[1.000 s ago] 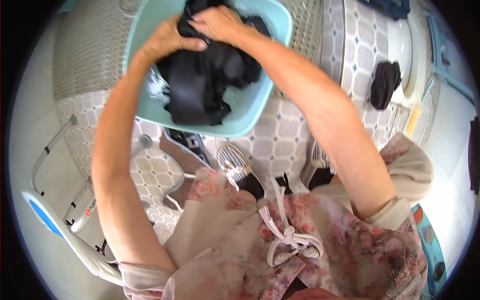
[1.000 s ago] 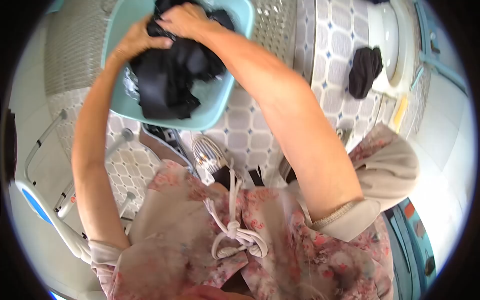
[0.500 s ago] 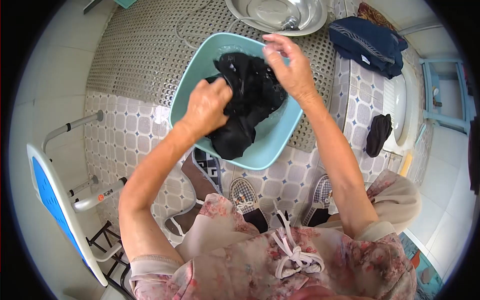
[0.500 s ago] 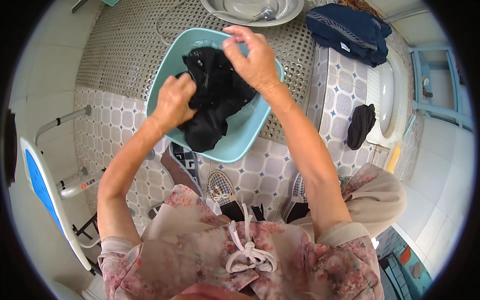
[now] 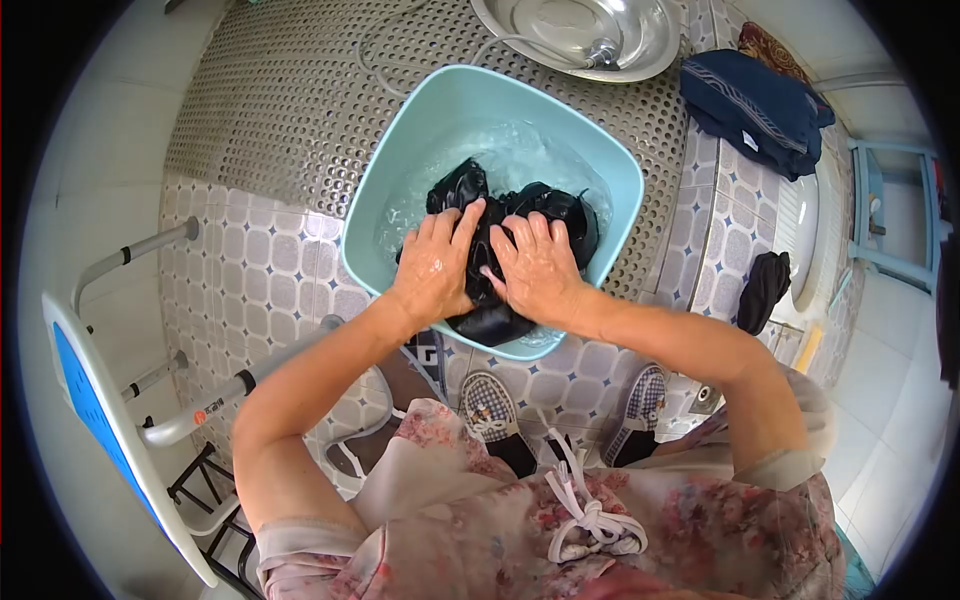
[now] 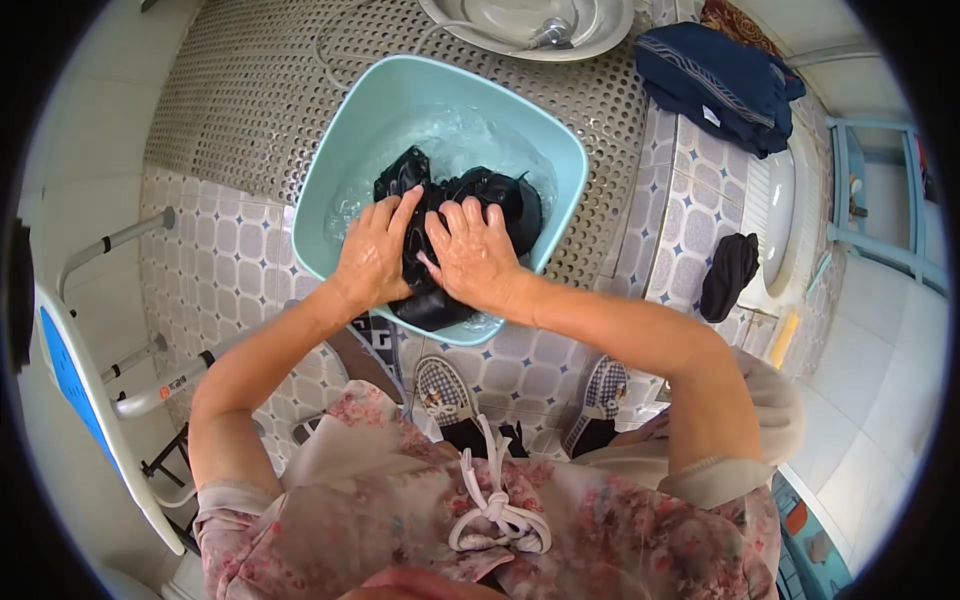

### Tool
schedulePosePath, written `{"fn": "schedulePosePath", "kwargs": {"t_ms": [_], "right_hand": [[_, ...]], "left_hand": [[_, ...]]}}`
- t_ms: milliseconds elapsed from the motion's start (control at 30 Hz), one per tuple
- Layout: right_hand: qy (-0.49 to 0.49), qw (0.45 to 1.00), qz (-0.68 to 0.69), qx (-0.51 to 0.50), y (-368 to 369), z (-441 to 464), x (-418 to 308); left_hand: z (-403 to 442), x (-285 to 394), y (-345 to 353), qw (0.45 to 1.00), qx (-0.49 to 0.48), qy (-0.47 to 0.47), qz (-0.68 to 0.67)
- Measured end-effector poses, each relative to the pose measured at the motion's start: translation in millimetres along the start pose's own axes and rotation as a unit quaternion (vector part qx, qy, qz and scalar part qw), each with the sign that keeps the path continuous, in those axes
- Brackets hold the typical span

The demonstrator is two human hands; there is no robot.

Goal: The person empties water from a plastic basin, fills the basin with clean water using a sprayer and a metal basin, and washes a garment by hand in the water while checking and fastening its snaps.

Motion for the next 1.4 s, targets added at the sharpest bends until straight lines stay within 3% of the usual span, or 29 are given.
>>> {"fn": "schedulePosePath", "kwargs": {"t_ms": [67,167,200,333,433,467,567,600,700,800,867,900,1000,1067,1133,1167,1200,1233,1300,1333,1400], "right_hand": [[-0.022,0.999,-0.039,0.018,3,20,13],[-0.035,0.999,0.012,0.006,23,51,36],[-0.029,0.999,0.025,0.020,27,60,43],[0.038,0.986,0.093,-0.136,31,89,68],[0.172,0.960,0.164,-0.149,28,112,76],[0.207,0.940,0.170,-0.214,20,118,79],[0.213,0.953,0.186,-0.105,17,112,86],[0.316,0.916,0.220,-0.116,23,118,91],[0.343,0.887,0.303,-0.054,30,109,101],[0.288,0.821,0.492,0.031,21,90,104],[0.195,0.733,0.649,0.052,3,81,100],[0.170,0.642,0.748,0.007,-9,70,98],[0.119,0.715,0.688,0.031,-43,60,111],[0.116,0.757,0.642,0.025,-82,52,102],[0.127,0.818,0.561,-0.017,-56,63,111],[0.130,0.845,0.518,-0.038,-50,70,108],[0.172,0.828,0.525,-0.099,-37,70,106],[0.195,0.846,0.481,-0.124,-36,70,102],[0.237,0.873,0.389,-0.173,-36,68,94],[0.214,0.893,0.353,-0.182,-31,67,89],[0.198,0.920,0.269,-0.205,-19,62,80]], "left_hand": [[23,-17,5,1.000,0.012,0.005,-0.023],[55,-41,-1,0.995,0.012,0.002,-0.101],[65,-48,-4,0.993,-0.032,-0.027,-0.114],[91,-71,-7,0.973,-0.062,-0.021,-0.222],[115,-96,6,0.992,-0.102,-0.031,-0.065],[115,-96,6,0.993,-0.105,-0.049,0.037],[101,-92,-4,0.977,0.071,-0.124,-0.157],[88,-81,-12,0.961,0.060,-0.207,-0.174],[69,-48,-35,0.961,0.101,-0.159,-0.204],[53,-13,-63,0.977,0.153,-0.059,-0.136],[36,8,-78,0.972,0.228,0.032,-0.055],[29,15,-83,0.967,0.243,0.068,-0.022],[10,44,-99,0.935,0.283,0.195,0.085],[6,56,-97,0.930,0.266,0.206,0.149],[5,61,-84,0.922,0.260,0.223,0.182],[7,64,-72,0.930,0.235,0.211,0.188],[6,68,-60,0.945,0.193,0.208,0.165],[5,74,-51,0.957,0.149,0.203,0.141],[-4,78,-34,0.978,0.065,0.193,0.039],[-5,71,-27,0.986,0.005,0.160,-0.044],[-9,61,-34,0.987,0.124,0.097,0.003]]}}
Point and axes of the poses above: each hand's wrist, its own z-axis towards the middle knuckle, its own y-axis out of the palm, x = y × z, the point moved 4 cm from there along z, towards the middle knuckle, and after that the axes turned 9 degrees about -x, right-handed, at the moved point
